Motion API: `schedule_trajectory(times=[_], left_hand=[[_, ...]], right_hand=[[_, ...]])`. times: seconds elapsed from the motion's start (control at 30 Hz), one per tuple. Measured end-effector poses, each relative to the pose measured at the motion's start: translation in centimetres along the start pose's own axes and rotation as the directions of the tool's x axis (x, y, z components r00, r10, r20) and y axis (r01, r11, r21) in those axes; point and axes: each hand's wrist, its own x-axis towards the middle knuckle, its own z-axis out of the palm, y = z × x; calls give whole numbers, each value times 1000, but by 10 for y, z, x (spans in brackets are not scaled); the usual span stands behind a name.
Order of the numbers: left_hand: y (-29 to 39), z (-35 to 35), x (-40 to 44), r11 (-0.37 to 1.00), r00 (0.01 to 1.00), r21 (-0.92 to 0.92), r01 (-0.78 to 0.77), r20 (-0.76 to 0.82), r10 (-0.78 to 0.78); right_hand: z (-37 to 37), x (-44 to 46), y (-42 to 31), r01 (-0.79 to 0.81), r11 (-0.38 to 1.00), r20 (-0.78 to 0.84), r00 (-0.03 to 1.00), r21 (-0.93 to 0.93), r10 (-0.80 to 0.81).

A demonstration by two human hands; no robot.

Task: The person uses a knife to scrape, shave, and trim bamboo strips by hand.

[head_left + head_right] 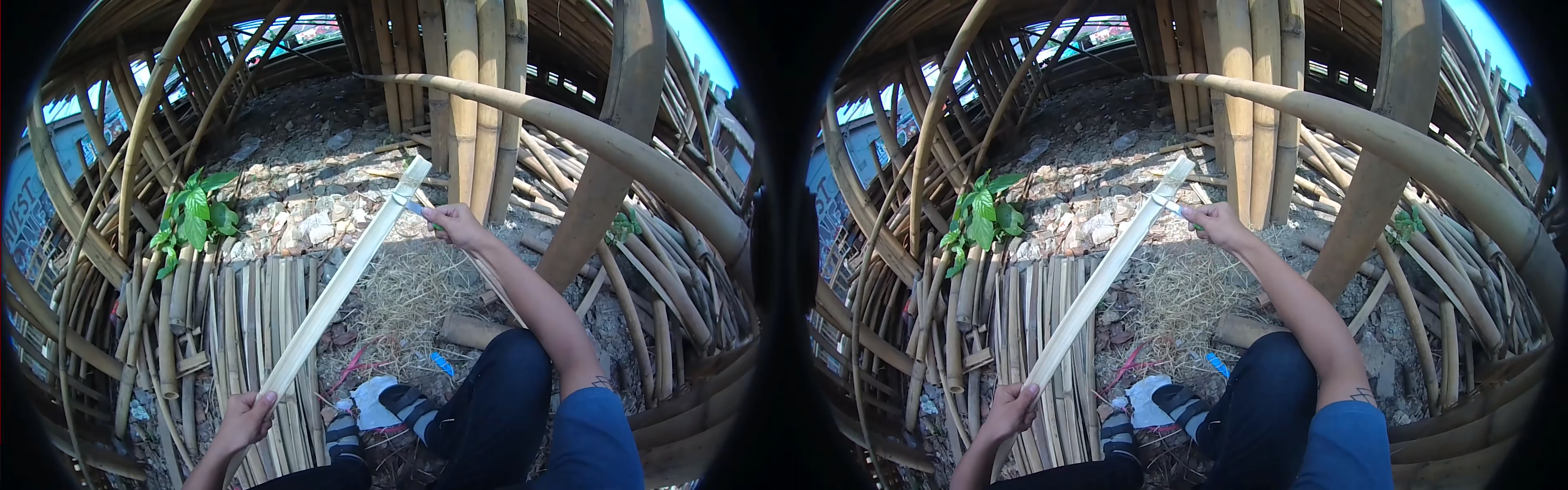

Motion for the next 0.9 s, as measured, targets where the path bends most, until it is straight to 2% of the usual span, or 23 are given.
schedule_trajectory(times=[0.03,0.13,0.2,0.23,0.27,0.3,0.37,0.4,0.47,0.5,0.53,0.6,0.63,0.67,0.73,0.77,0.8,0.87,0.9], left_hand=[[-1,1,0,1000,1000,-3,-5,4,5],[-5,0,0,999,999,23,28,-19,-28],[-8,-3,1,998,998,-4,62,8,-62],[-12,-6,-1,998,998,-4,66,9,-66],[-17,-11,-4,997,997,28,76,20,-77],[-20,-16,-4,995,997,64,76,26,-78],[-22,-19,3,998,998,32,49,41,-50],[-27,-21,2,998,996,11,66,64,-67],[-26,-24,12,997,997,22,69,22,-69],[-27,-24,13,997,997,31,74,-16,-73],[-27,-25,11,996,996,25,88,-25,-88],[-20,-26,16,997,995,-14,77,-63,-78],[-20,-27,17,998,996,-25,66,-62,-67],[-21,-28,19,997,995,-32,65,-69,-67],[-23,-28,23,1000,998,-15,27,-58,-28],[-23,-27,23,999,998,-12,30,-54,-31],[-22,-26,24,1000,998,6,30,-55,-30],[-21,-26,24,999,998,30,25,-59,-23],[-22,-25,23,999,998,50,-2,-58,5]], right_hand=[[0,-3,0,-18,998,-109,994,-65,11],[2,-1,13,1,990,-90,996,-138,-14],[-21,1,13,-12,984,-88,996,-175,-4],[-51,4,11,-46,999,-302,953,-30,35],[-69,8,11,-42,992,-497,862,117,95],[-65,8,20,-29,993,-499,863,118,85],[-55,1,42,-48,997,-600,796,57,73],[-44,-10,53,-55,996,-597,798,64,82],[-25,-22,61,-206,978,-415,889,18,195],[-34,-14,74,-283,958,-504,823,37,262],[-37,-11,86,-292,956,-491,828,37,272],[-45,8,90,-237,927,-710,703,-291,-43],[-36,1,73,-213,835,-620,763,-507,-182],[-26,-7,58,-205,835,-612,768,-511,-186],[3,-24,24,-13,775,-368,885,-632,-285],[8,-23,22,61,784,-297,905,-618,-305],[13,-23,20,55,786,-302,905,-616,-300],[23,-21,14,125,836,-207,940,-534,-273],[27,-20,9,110,820,-222,935,-562,-278]])
